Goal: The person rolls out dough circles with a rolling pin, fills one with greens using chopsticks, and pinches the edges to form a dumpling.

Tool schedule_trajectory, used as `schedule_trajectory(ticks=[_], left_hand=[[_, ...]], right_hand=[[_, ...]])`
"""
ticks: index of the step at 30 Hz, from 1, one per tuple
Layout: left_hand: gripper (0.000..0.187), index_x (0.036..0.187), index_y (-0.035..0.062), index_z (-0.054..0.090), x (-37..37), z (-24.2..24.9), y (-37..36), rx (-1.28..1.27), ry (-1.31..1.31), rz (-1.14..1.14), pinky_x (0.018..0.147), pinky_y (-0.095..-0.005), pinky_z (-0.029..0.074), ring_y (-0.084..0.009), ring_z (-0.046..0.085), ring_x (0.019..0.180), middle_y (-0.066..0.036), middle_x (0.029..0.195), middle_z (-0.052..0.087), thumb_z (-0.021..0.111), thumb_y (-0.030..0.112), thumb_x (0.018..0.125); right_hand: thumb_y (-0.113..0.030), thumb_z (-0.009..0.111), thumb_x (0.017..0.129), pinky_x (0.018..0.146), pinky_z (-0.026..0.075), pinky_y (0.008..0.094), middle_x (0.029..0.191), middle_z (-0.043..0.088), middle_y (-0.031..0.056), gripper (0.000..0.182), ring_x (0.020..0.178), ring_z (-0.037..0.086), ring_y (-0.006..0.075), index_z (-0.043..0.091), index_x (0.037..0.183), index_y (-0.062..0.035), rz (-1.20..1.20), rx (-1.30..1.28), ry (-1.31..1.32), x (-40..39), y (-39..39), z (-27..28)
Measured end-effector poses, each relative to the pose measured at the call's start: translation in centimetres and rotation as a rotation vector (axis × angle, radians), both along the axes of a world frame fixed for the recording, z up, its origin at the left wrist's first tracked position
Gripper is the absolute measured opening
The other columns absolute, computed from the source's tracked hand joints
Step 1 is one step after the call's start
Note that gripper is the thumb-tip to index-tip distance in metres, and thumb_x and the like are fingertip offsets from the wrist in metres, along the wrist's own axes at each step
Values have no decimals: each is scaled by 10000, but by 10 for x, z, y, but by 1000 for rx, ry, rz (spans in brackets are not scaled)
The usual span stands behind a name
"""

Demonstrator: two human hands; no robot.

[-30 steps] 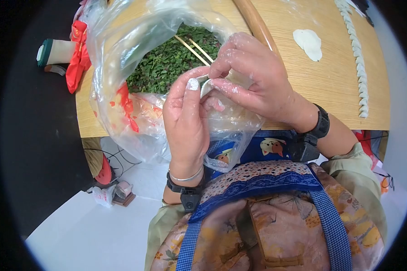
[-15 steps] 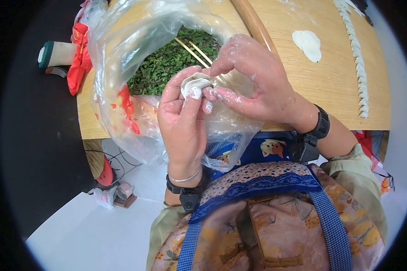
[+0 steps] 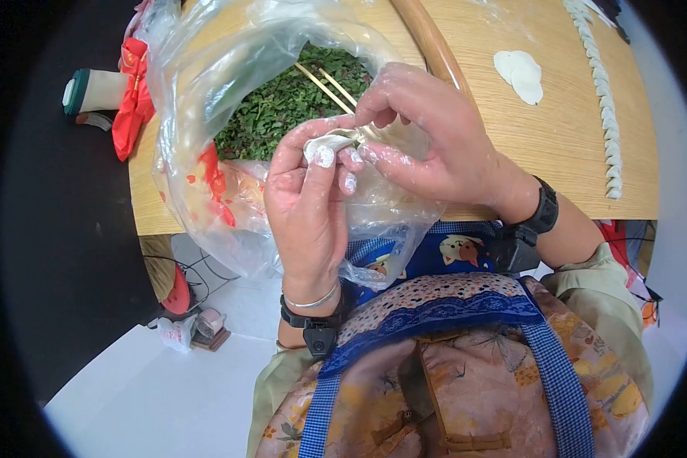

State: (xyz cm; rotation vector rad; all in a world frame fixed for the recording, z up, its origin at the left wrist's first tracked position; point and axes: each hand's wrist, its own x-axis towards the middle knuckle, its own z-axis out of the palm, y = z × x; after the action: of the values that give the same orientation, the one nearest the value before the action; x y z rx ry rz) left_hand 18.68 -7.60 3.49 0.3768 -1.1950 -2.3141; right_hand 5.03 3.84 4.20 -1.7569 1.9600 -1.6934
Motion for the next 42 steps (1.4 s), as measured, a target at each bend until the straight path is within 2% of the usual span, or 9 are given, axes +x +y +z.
schedule_trajectory(ticks=[4, 13, 25, 34, 42], left_hand=[[225, 1197, -17, 594, 2, -3, -2, -11, 36, -28, 653, -208, 448, -85, 561, 784, -106, 1060, 673, 596, 78, 994], [208, 1188, -7, 600, 4, -2, -1, 7, 5, -31, 642, -203, 440, -79, 543, 741, -70, 962, 662, 590, 66, 994], [224, 1200, -20, 589, 4, -3, -2, 22, -2, -26, 678, -216, 463, -98, 555, 760, -94, 996, 663, 590, 52, 988], [215, 1186, -27, 592, 5, -3, -3, -5, -5, -15, 687, -223, 464, -94, 556, 768, -90, 998, 660, 594, 43, 982], [200, 1171, -30, 603, 5, -7, -4, -15, 13, -51, 685, -221, 465, -94, 558, 765, -80, 979, 652, 590, 40, 985]], right_hand=[[-230, 693, 816, 709, 483, 397, 843, 591, 129, 244, 808, 600, 304, 604, 920, -28, 61, 72, 10, -3, -1, -6], [-223, 687, 849, 707, 480, 429, 826, 583, 124, 218, 811, 597, 330, 605, 922, -34, 72, 42, 104, -4, -2, -10], [-164, 669, 859, 717, 485, 440, 843, 584, 130, 169, 828, 596, 344, 599, 929, -27, 36, 2, 213, -3, -4, -10], [-239, 699, 849, 687, 485, 452, 837, 587, 133, 251, 803, 604, 357, 591, 940, -32, 69, 72, 166, -2, 1, -4], [-220, 654, 886, 685, 494, 454, 850, 604, 133, 196, 811, 624, 357, 610, 979, -53, 89, 118, 205, -3, -1, -10]])
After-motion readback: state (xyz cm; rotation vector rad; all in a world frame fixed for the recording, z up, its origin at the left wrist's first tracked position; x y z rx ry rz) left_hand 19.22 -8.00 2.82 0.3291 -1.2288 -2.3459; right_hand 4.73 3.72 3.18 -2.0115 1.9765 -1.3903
